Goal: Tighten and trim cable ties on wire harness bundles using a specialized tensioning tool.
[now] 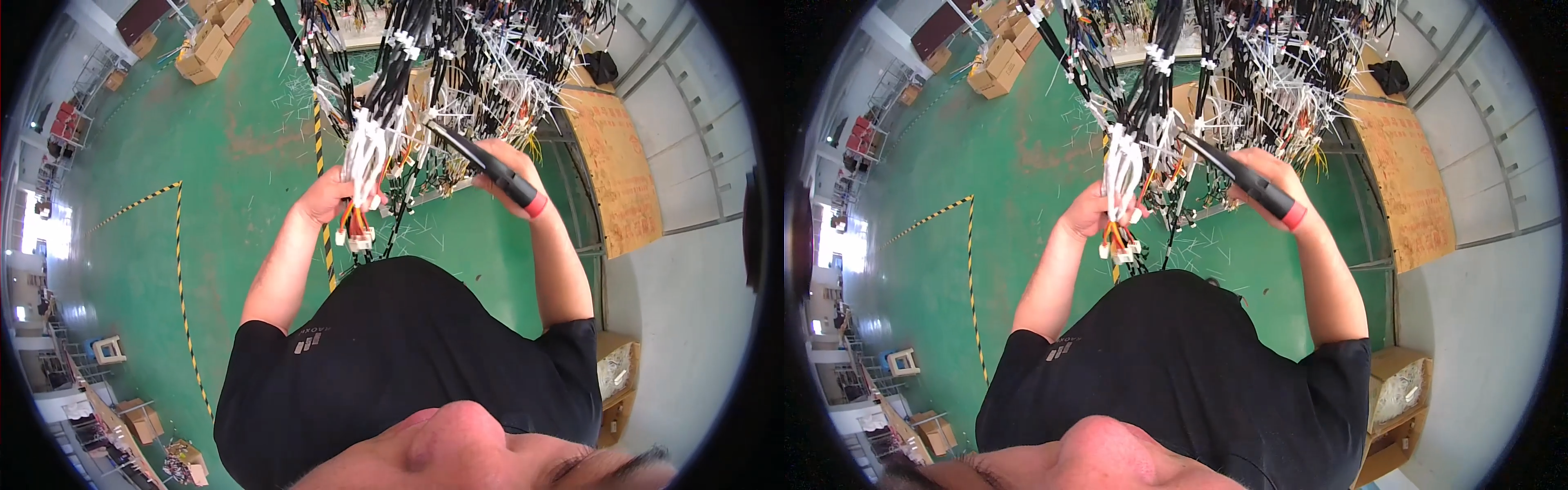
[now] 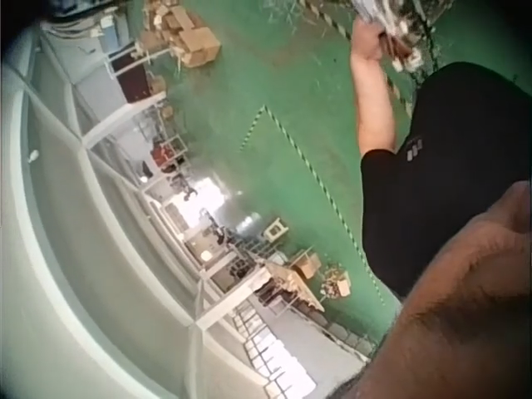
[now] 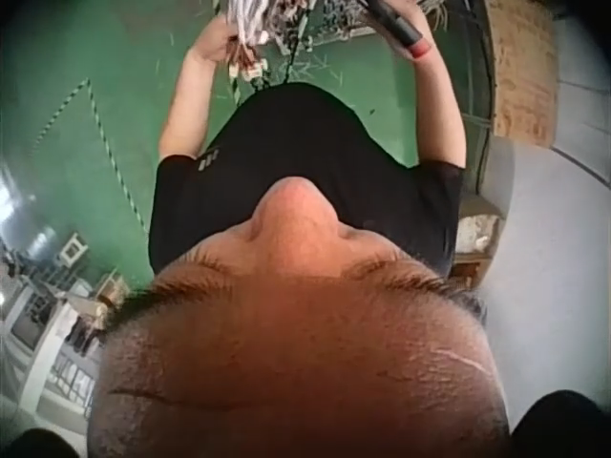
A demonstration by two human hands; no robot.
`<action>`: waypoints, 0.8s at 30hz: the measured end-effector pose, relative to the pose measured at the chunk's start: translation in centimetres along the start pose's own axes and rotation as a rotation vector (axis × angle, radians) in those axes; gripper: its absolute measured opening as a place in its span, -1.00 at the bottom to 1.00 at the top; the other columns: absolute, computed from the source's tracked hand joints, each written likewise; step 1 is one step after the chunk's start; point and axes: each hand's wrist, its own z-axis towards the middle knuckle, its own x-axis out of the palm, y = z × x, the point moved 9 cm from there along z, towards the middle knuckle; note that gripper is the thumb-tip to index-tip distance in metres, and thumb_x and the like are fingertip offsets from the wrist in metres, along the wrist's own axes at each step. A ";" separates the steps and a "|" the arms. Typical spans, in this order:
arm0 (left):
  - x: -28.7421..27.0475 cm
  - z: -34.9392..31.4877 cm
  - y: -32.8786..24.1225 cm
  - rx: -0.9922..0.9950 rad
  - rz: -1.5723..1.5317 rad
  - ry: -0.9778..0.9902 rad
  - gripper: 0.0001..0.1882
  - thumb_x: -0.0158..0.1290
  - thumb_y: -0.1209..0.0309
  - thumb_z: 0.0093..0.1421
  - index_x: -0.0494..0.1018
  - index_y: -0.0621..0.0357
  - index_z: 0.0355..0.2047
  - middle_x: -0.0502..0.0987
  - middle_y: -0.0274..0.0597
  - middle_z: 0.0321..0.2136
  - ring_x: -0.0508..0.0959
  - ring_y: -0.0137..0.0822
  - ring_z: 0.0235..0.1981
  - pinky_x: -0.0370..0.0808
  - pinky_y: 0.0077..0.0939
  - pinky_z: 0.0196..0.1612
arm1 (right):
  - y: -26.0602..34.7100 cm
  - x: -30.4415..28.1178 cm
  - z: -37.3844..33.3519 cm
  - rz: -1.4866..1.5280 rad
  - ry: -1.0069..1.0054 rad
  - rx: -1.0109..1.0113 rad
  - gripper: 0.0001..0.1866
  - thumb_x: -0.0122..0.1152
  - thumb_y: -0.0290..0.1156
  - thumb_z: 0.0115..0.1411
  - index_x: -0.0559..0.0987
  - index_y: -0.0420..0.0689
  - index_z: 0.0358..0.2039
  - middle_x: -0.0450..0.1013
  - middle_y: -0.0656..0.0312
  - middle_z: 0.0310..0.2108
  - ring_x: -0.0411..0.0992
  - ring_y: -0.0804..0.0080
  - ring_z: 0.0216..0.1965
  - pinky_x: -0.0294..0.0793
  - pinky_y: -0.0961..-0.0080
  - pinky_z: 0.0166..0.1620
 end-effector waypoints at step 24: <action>3.8 -0.5 -1.9 -0.052 -0.018 0.263 -0.46 -0.01 0.21 0.48 0.47 0.46 0.24 0.65 0.28 0.04 0.41 0.31 0.36 0.06 0.20 0.52 | -0.2 2.0 2.7 0.305 0.121 -0.027 -0.56 0.43 -0.42 0.26 0.59 -0.23 0.13 0.57 0.12 -0.12 0.53 0.27 -0.13 0.51 0.35 0.01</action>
